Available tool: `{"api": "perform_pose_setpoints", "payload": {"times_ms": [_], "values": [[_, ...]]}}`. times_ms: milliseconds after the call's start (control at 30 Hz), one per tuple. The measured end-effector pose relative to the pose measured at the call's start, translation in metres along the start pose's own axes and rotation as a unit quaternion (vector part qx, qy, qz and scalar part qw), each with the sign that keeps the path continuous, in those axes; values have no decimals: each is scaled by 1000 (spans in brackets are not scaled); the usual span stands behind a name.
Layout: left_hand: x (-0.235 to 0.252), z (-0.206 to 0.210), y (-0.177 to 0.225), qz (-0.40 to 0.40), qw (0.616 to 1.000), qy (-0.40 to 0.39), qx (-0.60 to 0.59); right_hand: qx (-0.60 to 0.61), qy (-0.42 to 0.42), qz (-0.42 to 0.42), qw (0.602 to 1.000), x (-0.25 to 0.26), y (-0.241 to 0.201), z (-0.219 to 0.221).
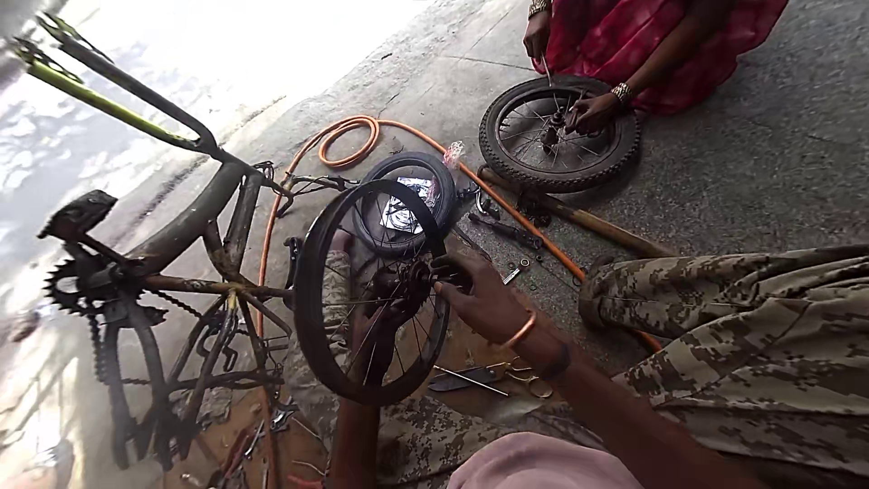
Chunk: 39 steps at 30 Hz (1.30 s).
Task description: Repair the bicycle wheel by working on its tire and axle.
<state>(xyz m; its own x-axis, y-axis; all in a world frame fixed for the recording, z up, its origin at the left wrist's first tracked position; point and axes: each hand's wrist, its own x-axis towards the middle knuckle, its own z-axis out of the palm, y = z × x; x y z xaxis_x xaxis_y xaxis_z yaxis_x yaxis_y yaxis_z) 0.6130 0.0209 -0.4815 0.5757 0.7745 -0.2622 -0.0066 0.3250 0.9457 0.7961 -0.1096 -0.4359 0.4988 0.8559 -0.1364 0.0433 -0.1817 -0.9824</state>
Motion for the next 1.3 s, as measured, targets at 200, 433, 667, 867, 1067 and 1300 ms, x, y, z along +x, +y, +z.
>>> {"api": "perform_pose_setpoints", "payload": {"times_ms": [200,433,667,867,1067,1300], "values": [[-54,27,51,37,988,35,-149,58,18,-165,984,-44,-21,2],[-84,44,70,107,982,41,-149,57,86,-288,952,-60,-39,-16],[-94,76,82,130,977,124,-116,119,78,-311,940,-68,-36,-29],[-81,73,91,190,964,143,117,214,89,-217,948,-58,-25,-25],[-70,99,114,295,902,106,298,405,56,-38,912,-44,-3,-16],[-77,113,118,370,771,114,505,508,29,104,854,-49,-14,-6]]}}
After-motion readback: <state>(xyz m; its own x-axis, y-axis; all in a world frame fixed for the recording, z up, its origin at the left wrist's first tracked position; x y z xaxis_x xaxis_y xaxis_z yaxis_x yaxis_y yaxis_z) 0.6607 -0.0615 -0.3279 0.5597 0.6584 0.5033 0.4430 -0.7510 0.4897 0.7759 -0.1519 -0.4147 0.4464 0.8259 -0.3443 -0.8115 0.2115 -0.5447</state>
